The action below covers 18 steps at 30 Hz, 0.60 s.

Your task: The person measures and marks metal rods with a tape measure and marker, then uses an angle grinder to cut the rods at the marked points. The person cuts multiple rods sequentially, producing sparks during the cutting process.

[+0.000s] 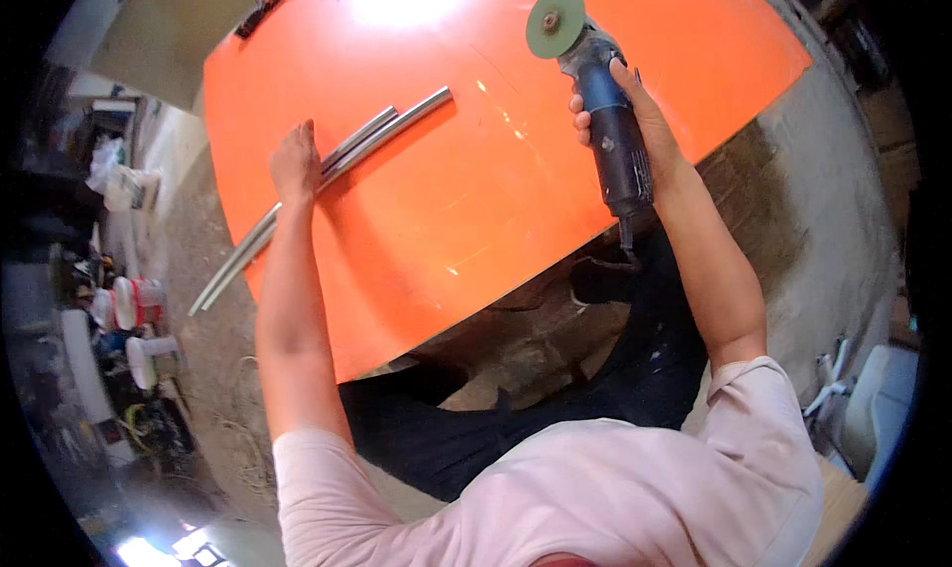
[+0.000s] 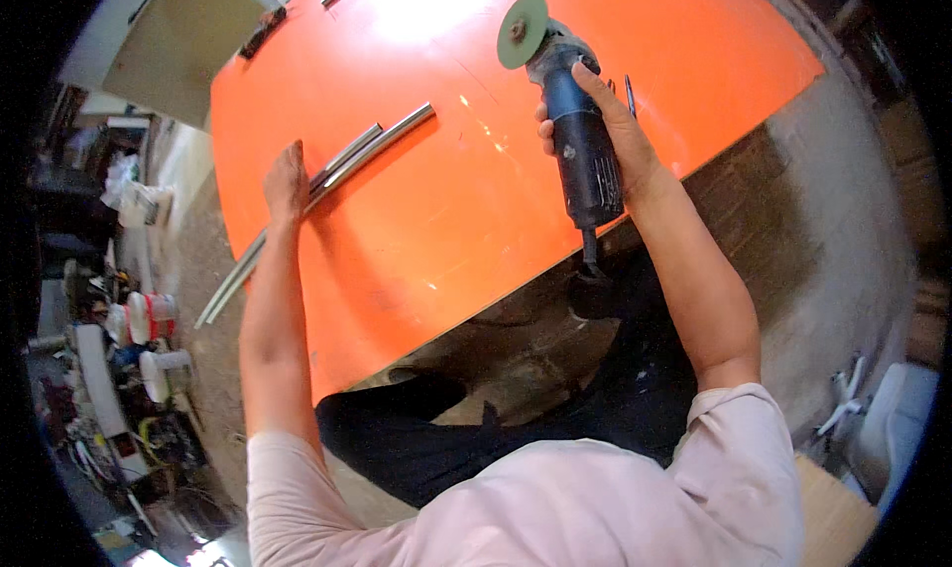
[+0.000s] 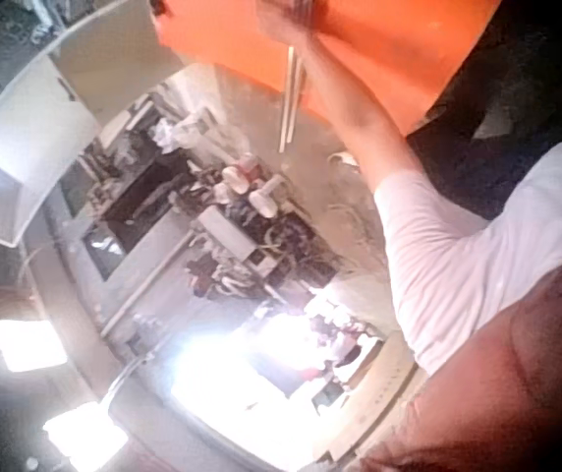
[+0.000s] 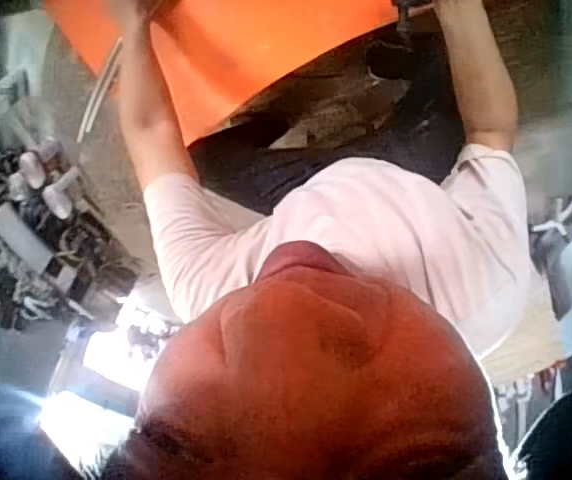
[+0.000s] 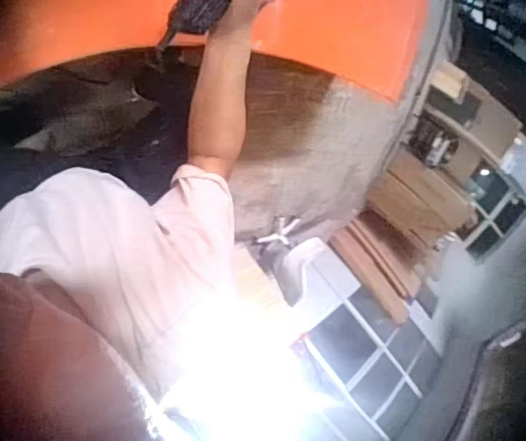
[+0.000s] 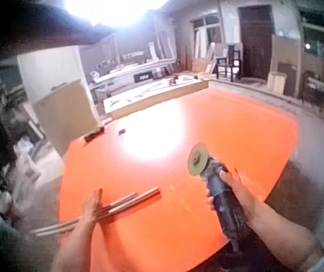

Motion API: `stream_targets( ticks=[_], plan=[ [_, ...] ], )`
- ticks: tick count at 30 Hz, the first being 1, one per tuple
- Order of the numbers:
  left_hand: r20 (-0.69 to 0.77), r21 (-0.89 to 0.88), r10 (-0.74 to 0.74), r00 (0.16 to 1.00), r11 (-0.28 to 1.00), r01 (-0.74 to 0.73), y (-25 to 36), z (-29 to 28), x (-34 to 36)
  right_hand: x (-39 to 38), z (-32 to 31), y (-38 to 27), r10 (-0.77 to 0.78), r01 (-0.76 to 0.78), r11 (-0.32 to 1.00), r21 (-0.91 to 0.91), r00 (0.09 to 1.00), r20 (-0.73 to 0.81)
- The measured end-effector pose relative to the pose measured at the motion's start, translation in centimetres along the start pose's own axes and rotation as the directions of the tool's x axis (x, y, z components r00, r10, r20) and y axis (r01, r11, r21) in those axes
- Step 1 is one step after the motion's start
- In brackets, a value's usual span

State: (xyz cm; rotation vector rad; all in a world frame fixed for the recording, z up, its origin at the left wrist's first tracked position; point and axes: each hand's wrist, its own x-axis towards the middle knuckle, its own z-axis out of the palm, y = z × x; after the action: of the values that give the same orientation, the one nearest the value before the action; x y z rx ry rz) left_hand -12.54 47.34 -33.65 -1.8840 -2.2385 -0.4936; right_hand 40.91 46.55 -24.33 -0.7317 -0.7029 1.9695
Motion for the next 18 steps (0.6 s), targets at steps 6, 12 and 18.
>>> stream_targets(
  ticks=[6, 12, 18],
  plan=[
    [0.163, -0.575, 0.021, 0.986, 0.815, 0.078, 11.6, -4.9, -8.0, -0.4, -2.7, 2.9, -0.022, 0.022, 0.978, 0.207, 1.0, 0.0],
    [0.673, -0.735, 0.319, 0.667, 0.193, 0.65, 32.1, -11.6, -15.6, -0.4, 0.3, 3.2, -0.033, 0.003, 0.974, 0.228, 0.991, 0.127],
    [0.649, -0.761, 0.248, 0.719, 0.183, 0.623, 36.8, -11.2, -15.5, -0.6, 0.4, 2.6, 0.041, -0.029, 0.997, -0.074, 0.987, 0.154]
  ],
)
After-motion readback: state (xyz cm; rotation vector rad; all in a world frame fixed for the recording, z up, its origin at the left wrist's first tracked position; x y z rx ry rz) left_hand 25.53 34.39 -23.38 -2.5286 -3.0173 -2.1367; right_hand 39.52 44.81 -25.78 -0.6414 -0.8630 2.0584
